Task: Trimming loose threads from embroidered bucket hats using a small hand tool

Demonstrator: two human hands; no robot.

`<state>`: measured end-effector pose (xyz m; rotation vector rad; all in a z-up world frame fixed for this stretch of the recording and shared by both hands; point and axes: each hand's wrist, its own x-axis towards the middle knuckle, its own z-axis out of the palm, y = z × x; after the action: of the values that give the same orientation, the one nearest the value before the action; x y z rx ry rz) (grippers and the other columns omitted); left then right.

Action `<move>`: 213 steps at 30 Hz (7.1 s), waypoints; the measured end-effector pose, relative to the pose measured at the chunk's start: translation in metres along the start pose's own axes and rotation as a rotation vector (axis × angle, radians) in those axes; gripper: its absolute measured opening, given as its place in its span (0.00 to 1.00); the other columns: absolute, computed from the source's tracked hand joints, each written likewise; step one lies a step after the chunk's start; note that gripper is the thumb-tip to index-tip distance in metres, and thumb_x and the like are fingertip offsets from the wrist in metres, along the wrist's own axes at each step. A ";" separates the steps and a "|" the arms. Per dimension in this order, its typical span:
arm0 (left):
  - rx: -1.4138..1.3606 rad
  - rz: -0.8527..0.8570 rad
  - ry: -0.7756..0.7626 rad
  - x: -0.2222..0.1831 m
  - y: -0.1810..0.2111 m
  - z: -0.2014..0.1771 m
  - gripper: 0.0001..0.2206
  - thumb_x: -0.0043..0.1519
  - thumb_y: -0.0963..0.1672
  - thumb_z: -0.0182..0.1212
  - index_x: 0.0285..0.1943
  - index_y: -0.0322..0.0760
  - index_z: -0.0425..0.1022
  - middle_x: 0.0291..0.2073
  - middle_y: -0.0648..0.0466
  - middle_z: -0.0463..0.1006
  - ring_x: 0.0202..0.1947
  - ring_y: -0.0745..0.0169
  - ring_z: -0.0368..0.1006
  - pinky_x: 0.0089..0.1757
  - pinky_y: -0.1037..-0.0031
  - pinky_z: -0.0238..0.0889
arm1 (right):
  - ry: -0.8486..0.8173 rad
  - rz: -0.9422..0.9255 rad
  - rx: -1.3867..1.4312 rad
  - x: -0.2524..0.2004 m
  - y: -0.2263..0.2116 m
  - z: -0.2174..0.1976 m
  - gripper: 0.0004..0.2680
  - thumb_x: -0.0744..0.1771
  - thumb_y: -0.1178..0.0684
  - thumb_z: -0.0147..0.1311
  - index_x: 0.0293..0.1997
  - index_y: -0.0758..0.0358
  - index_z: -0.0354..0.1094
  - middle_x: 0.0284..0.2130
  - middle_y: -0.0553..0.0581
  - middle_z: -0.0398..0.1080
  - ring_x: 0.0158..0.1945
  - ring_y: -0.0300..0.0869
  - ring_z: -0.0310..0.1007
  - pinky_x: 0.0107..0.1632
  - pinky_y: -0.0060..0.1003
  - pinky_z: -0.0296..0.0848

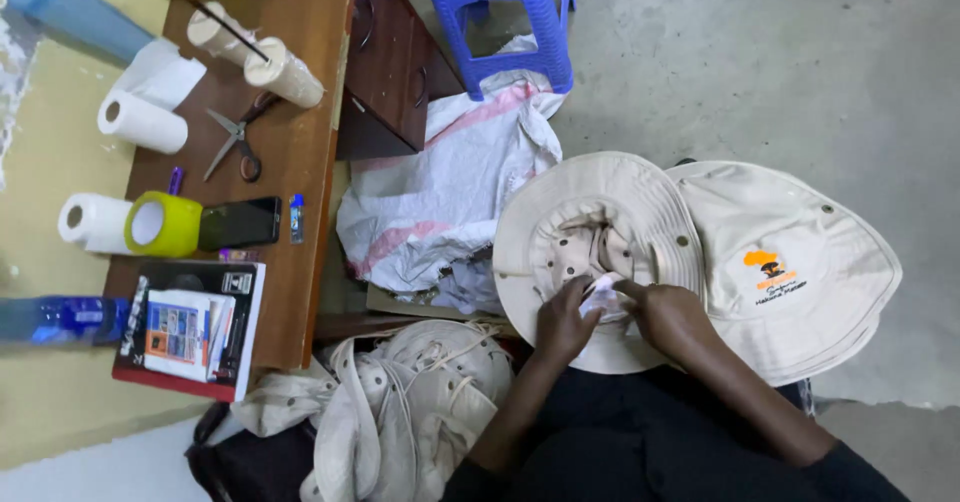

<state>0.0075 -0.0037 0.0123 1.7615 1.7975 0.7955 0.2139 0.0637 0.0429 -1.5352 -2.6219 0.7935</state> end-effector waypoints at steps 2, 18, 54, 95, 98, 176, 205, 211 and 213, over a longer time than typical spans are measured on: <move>-0.073 -0.014 -0.027 -0.005 0.025 -0.025 0.28 0.57 0.42 0.73 0.68 0.40 0.71 0.53 0.38 0.81 0.52 0.32 0.79 0.50 0.45 0.74 | 0.006 0.017 -0.077 0.004 0.011 0.030 0.07 0.66 0.48 0.56 0.48 0.43 0.75 0.25 0.56 0.78 0.32 0.53 0.82 0.36 0.50 0.79; 0.093 0.293 -0.150 -0.023 0.019 -0.040 0.11 0.64 0.41 0.65 0.54 0.35 0.76 0.31 0.46 0.78 0.30 0.43 0.81 0.31 0.60 0.74 | 0.406 -0.367 -0.096 -0.025 0.056 0.077 0.07 0.66 0.51 0.56 0.45 0.44 0.79 0.21 0.53 0.73 0.30 0.48 0.76 0.38 0.47 0.75; 0.782 -0.829 -0.548 -0.197 -0.243 -0.169 0.13 0.61 0.41 0.55 0.40 0.29 0.86 0.36 0.37 0.86 0.43 0.37 0.84 0.44 0.46 0.78 | 0.026 0.136 1.363 -0.014 -0.011 0.015 0.07 0.72 0.59 0.49 0.49 0.69 0.75 0.34 0.61 0.71 0.40 0.46 0.68 0.51 0.43 0.68; -0.409 -0.511 0.297 0.072 -0.233 -0.025 0.10 0.61 0.49 0.62 0.36 0.42 0.84 0.31 0.57 0.85 0.37 0.61 0.78 0.43 0.66 0.66 | 0.177 -0.247 -0.345 -0.094 0.089 0.084 0.25 0.65 0.42 0.43 0.75 0.42 0.50 0.77 0.59 0.51 0.77 0.59 0.52 0.68 0.52 0.59; -0.497 -0.374 0.187 0.076 -0.153 -0.021 0.11 0.63 0.49 0.60 0.43 0.41 0.84 0.31 0.57 0.84 0.38 0.63 0.78 0.47 0.68 0.65 | 0.323 -0.355 -0.329 -0.088 0.088 0.102 0.24 0.66 0.54 0.45 0.73 0.66 0.53 0.70 0.70 0.59 0.71 0.62 0.61 0.70 0.52 0.63; -0.069 0.480 0.199 0.006 0.147 -0.091 0.22 0.70 0.44 0.61 0.75 0.39 0.68 0.43 0.45 0.71 0.37 0.50 0.72 0.35 0.61 0.68 | -0.006 -0.369 2.170 -0.055 0.000 -0.013 0.32 0.64 0.42 0.70 0.71 0.74 0.57 0.64 0.70 0.68 0.66 0.58 0.68 0.69 0.54 0.65; 0.030 0.469 0.244 -0.016 0.158 -0.110 0.25 0.67 0.36 0.61 0.76 0.37 0.67 0.43 0.45 0.73 0.39 0.44 0.74 0.38 0.58 0.68 | 0.326 0.511 2.057 -0.074 -0.113 -0.157 0.23 0.63 0.66 0.48 0.70 0.75 0.62 0.60 0.75 0.71 0.60 0.61 0.71 0.65 0.59 0.69; 0.074 0.456 0.212 -0.016 0.161 -0.108 0.24 0.68 0.38 0.60 0.76 0.36 0.67 0.43 0.46 0.72 0.38 0.46 0.73 0.34 0.60 0.68 | 0.365 0.501 2.058 -0.074 -0.115 -0.160 0.24 0.63 0.68 0.47 0.69 0.76 0.62 0.59 0.77 0.71 0.61 0.63 0.71 0.65 0.60 0.69; 0.088 0.408 0.222 -0.017 0.161 -0.103 0.22 0.69 0.40 0.60 0.74 0.35 0.68 0.43 0.45 0.72 0.40 0.44 0.74 0.36 0.56 0.69 | 0.389 0.485 2.022 -0.074 -0.111 -0.151 0.23 0.62 0.67 0.51 0.68 0.76 0.64 0.59 0.76 0.73 0.60 0.62 0.73 0.65 0.59 0.71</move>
<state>0.0492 -0.0282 0.1982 2.2124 1.6452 1.1248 0.1992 0.0232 0.2401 -1.0847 -0.2474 1.7996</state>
